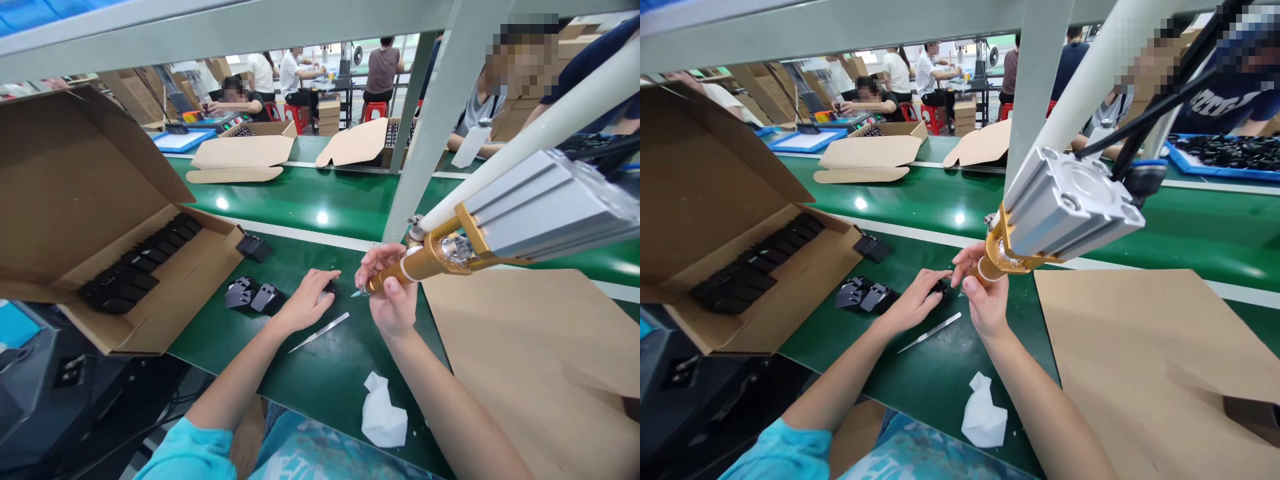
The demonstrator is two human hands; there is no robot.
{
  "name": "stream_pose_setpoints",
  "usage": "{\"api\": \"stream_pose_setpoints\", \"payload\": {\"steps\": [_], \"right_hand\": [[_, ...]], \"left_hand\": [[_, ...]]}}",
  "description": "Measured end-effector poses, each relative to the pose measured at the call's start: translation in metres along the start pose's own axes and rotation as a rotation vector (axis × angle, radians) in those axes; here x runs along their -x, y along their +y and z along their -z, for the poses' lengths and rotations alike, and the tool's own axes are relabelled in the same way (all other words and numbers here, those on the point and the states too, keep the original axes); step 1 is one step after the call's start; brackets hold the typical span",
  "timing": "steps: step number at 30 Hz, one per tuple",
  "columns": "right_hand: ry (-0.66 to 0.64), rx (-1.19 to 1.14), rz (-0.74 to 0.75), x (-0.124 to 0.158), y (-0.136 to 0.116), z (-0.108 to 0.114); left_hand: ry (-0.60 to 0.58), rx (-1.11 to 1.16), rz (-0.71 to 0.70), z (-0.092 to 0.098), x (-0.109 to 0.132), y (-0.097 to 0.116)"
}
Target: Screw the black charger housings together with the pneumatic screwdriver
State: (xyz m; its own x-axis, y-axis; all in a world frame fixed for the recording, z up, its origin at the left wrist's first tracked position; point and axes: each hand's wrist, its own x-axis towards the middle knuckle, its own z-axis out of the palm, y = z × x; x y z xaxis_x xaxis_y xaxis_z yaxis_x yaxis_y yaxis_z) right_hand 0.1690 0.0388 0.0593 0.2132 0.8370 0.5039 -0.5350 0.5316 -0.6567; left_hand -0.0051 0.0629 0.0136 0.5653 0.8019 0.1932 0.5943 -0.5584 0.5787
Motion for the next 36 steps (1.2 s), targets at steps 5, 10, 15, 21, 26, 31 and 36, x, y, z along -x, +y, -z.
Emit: {"api": "stream_pose_setpoints", "payload": {"steps": [5,10,15,21,26,31,36], "right_hand": [[0.014,0.025,-0.010,0.000,-0.001,0.000],[0.008,0.010,-0.005,0.001,-0.001,0.001],[0.015,0.042,-0.015,0.000,-0.001,0.001],[0.002,0.034,-0.011,0.000,-0.001,0.002],[0.014,0.044,-0.015,0.001,-0.001,0.002],[0.019,0.040,-0.020,0.001,-0.001,0.001],[0.017,0.036,-0.016,0.000,0.000,0.002]], "left_hand": [[0.032,-0.105,0.028,-0.006,0.012,0.003],[0.141,-0.086,0.151,-0.019,0.013,0.001],[0.232,0.023,0.208,-0.027,0.012,0.004],[0.119,-0.073,0.211,-0.028,0.011,0.007],[-0.164,-0.444,0.275,-0.012,0.005,0.017],[-0.285,-0.473,0.275,0.001,0.000,0.023],[-0.285,-0.445,0.197,0.002,0.000,0.019]]}}
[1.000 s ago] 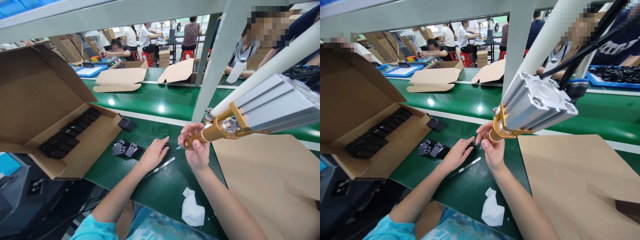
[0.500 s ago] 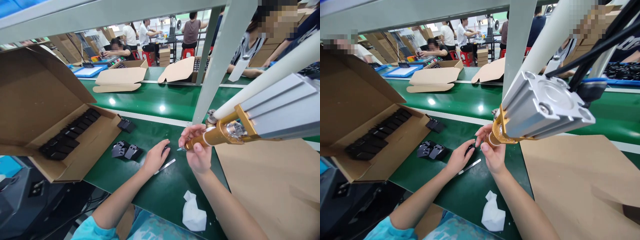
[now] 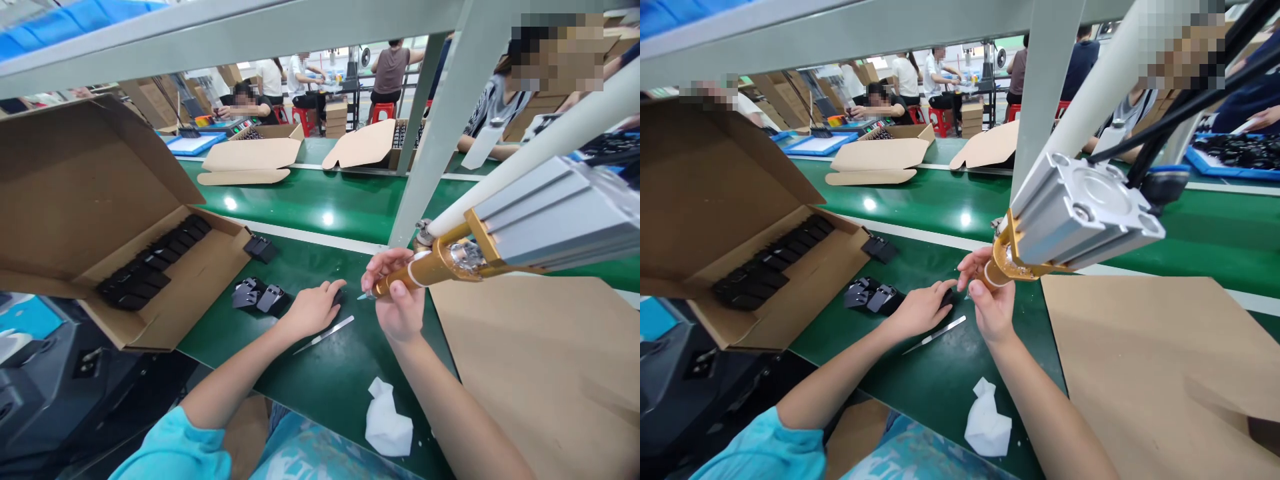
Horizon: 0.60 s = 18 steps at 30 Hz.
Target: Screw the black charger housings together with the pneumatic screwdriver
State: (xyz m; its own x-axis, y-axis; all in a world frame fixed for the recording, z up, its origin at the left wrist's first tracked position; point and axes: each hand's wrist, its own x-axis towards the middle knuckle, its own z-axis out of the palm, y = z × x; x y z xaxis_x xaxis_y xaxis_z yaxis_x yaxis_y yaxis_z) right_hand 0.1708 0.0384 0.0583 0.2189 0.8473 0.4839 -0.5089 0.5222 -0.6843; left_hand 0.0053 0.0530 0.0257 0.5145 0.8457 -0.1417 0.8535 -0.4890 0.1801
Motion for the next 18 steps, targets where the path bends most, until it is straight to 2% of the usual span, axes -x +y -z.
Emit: {"api": "stream_pose_setpoints", "payload": {"steps": [7,9,14,18], "right_hand": [[-0.013,-0.058,0.021,-0.002,0.002,0.003],[-0.014,-0.063,0.023,-0.002,0.002,0.004],[-0.013,-0.062,0.020,-0.003,0.003,0.004],[-0.003,-0.038,0.001,-0.003,0.003,0.004]], "left_hand": [[0.046,-0.004,-0.032,-0.006,-0.002,-0.006],[0.111,0.006,-0.046,-0.009,-0.002,-0.008],[0.359,0.012,-0.117,-0.015,0.001,-0.013],[0.410,0.005,-0.131,-0.018,0.001,-0.016]]}}
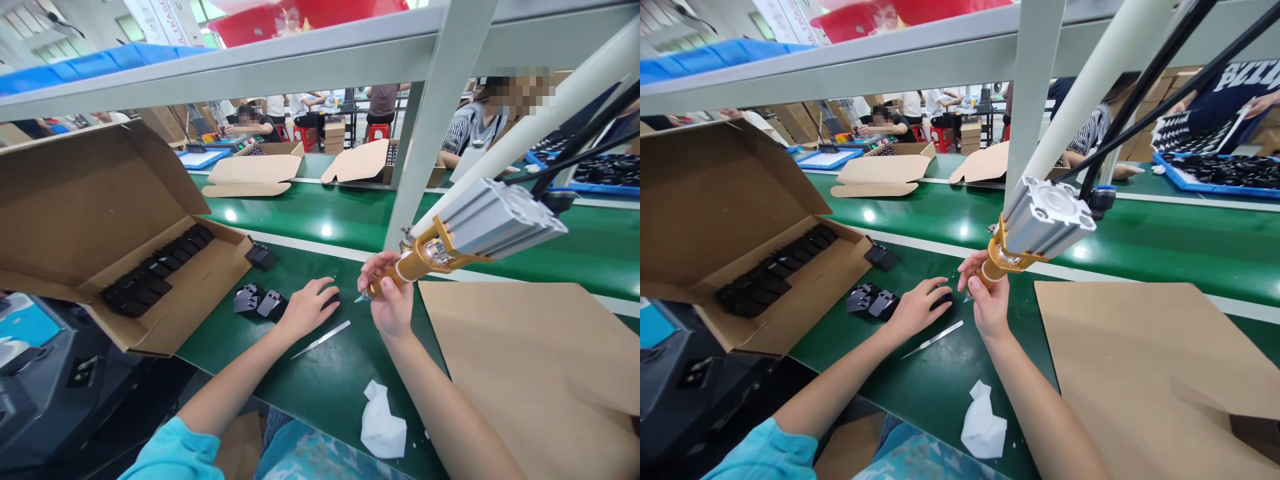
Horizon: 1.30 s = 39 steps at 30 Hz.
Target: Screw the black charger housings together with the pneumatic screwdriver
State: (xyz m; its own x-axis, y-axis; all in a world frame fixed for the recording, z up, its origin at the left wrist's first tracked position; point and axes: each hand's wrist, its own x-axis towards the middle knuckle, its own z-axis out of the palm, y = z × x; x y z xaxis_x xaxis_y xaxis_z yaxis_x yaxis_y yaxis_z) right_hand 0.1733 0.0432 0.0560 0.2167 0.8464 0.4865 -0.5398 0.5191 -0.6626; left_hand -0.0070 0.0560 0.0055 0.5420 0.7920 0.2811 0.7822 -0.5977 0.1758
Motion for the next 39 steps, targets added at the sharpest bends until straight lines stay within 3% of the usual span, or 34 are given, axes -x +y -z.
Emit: {"api": "stream_pose_setpoints", "payload": {"steps": [8,11,22,25,28,32,39], "right_hand": [[0.001,-0.009,0.004,0.001,0.002,0.001],[0.004,-0.016,0.004,0.001,0.002,0.001],[0.013,-0.009,-0.007,0.001,-0.002,0.002],[0.021,-0.019,-0.003,0.000,-0.002,0.003],[0.023,-0.018,0.009,-0.002,-0.002,0.004],[0.027,-0.004,0.000,-0.002,-0.002,0.005],[0.037,0.015,-0.006,-0.001,-0.003,0.006]], "left_hand": [[0.061,0.104,0.007,-0.008,0.001,0.000],[0.064,0.199,0.097,-0.004,0.002,-0.002],[-0.179,0.219,0.363,0.016,-0.007,-0.001],[-0.159,0.081,0.382,0.032,-0.023,-0.023],[-0.191,-0.138,0.454,0.049,-0.039,-0.058],[-0.220,-0.294,0.546,0.057,-0.048,-0.102],[-0.149,-0.410,0.667,0.050,-0.043,-0.126]]}}
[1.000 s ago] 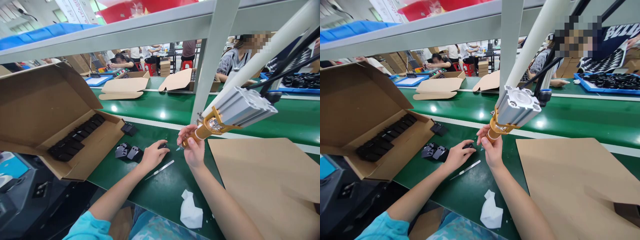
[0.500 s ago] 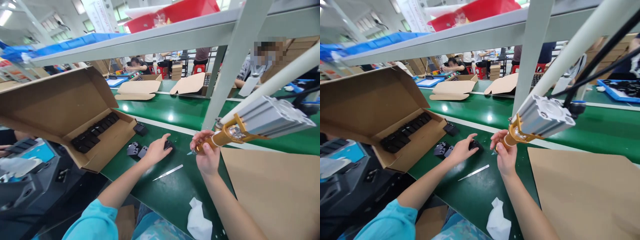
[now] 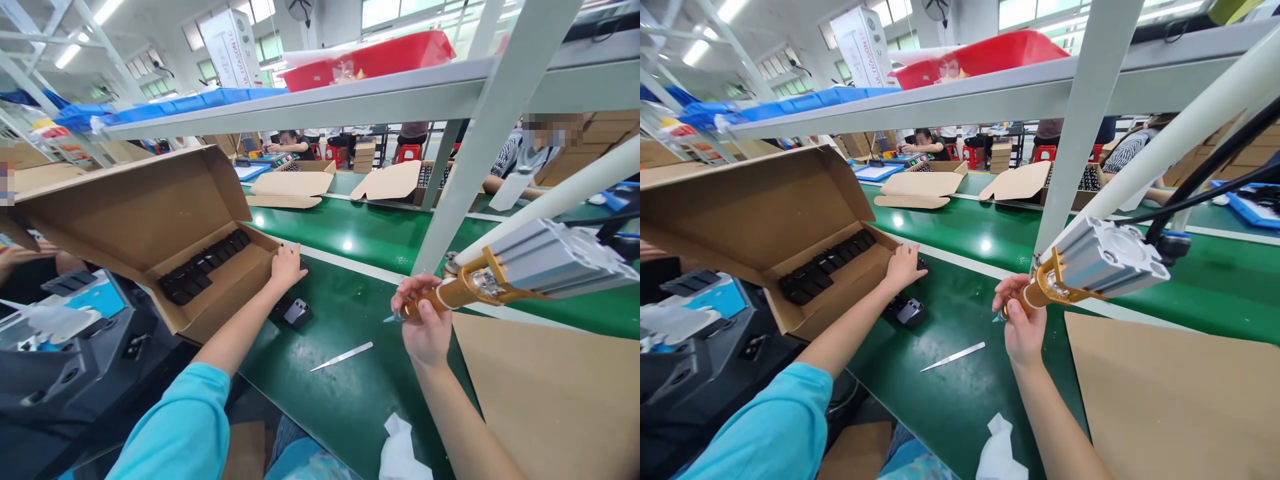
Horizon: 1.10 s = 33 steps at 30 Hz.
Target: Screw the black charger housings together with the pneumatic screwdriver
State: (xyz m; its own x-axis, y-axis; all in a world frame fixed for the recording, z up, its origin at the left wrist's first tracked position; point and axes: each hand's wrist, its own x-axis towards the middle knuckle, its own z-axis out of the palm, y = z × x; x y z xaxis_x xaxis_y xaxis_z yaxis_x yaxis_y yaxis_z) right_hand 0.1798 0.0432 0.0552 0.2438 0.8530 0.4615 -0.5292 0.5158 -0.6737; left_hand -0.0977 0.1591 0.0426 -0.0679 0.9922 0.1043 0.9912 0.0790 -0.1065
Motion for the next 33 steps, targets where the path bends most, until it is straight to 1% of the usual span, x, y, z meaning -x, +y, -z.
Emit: {"api": "stream_pose_setpoints", "payload": {"steps": [2,6,9,11,15,17,19,22,28,31,33], "right_hand": [[-0.004,0.005,0.007,0.000,0.000,0.000],[-0.011,0.030,0.013,-0.002,0.002,0.003],[0.018,0.067,0.027,-0.004,0.003,0.005],[0.069,0.090,0.063,-0.005,0.004,0.006],[0.209,0.134,0.160,-0.007,0.005,0.006],[0.270,0.150,0.178,-0.008,0.006,0.007],[0.304,0.154,0.176,-0.010,0.006,0.009],[0.297,0.146,0.173,-0.011,0.007,0.011],[0.232,0.156,0.146,-0.011,0.008,0.011],[0.215,0.151,0.137,-0.011,0.009,0.011],[0.212,0.146,0.130,-0.011,0.009,0.010]], "left_hand": [[-0.018,0.003,0.061,-0.002,-0.002,-0.002],[-0.125,0.034,0.128,-0.006,-0.008,-0.005],[-0.123,0.047,0.136,-0.009,-0.011,-0.004],[-0.119,0.059,0.141,-0.011,-0.011,-0.004],[-0.108,0.078,0.140,-0.013,-0.011,-0.004],[-0.107,0.089,0.140,-0.015,-0.012,-0.005],[-0.110,0.114,0.147,-0.016,-0.013,-0.006],[-0.117,0.162,0.157,-0.017,-0.014,-0.005],[-0.158,0.307,0.133,-0.021,-0.014,-0.003],[-0.169,0.428,0.116,-0.014,-0.018,-0.009],[-0.164,0.539,0.082,-0.004,-0.018,-0.014]]}}
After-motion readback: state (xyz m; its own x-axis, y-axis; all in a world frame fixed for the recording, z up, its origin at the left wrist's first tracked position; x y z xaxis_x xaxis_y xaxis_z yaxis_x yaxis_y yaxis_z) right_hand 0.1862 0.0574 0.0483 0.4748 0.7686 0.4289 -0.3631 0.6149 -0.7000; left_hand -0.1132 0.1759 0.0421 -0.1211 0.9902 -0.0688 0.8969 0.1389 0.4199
